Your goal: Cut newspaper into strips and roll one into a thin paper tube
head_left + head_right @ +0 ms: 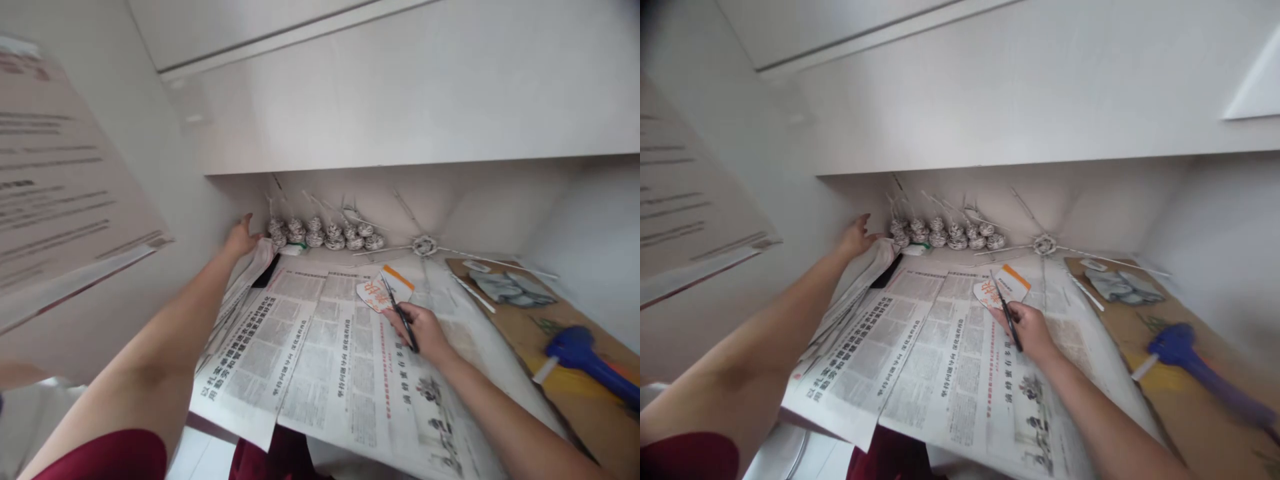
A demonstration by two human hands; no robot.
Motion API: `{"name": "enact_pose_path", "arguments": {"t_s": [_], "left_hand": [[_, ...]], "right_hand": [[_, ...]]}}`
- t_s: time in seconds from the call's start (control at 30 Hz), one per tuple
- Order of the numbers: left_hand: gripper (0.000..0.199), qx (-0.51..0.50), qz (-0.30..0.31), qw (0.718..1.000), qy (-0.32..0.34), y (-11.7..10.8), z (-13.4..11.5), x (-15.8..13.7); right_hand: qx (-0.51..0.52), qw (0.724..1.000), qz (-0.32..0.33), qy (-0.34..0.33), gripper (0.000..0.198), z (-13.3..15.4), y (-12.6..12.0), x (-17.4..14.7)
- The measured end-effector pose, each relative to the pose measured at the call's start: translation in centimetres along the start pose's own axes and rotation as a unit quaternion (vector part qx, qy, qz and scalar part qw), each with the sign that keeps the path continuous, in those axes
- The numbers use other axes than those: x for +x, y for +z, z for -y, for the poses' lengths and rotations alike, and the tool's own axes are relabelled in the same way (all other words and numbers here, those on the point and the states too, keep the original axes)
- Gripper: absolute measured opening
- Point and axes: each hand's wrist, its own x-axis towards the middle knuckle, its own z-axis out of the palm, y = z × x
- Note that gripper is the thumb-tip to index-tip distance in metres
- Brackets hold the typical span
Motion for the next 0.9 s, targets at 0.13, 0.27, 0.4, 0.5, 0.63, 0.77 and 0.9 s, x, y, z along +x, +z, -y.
{"name": "enact_pose_path", "arguments": {"t_s": [0.13,0.27,0.4,0.5,0.63,0.77,0.9], "left_hand": [[0.056,-0.049,-0.021,0.998,0.026,3.3,-1.4,-1.8],[0.036,-0.136,0.064,0.987,0.054,7.3,-5.8,-7.0],[0.022,-0.174,0.22,0.947,0.155,10.6,-11.5,-13.6],[0.035,-0.186,0.278,0.914,0.231,12.3,-14.9,-16.9],[0.072,-0.096,0.284,0.927,0.227,14.4,-16.6,-18.6],[0.075,-0.046,0.306,0.922,0.231,16.2,-15.7,-19.3],[0.064,-0.03,0.279,0.916,0.287,16.9,-15.0,-19.7]], "right_hand": [[0.017,1.0,-0.005,0.012,0.046,-0.2,0.1,0.1],[0.033,0.999,-0.012,0.023,0.044,-0.4,0.2,0.1],[0.053,0.998,-0.013,0.031,0.043,-0.3,0.2,0.2],[0.069,0.997,-0.015,0.033,0.043,0.1,0.2,0.1],[0.083,0.996,-0.025,0.036,0.044,0.1,0.2,0.2],[0.102,0.994,-0.027,0.041,0.043,-0.3,0.2,0.4],[0.11,0.993,-0.015,0.041,0.042,-0.3,0.1,0.5]]}}
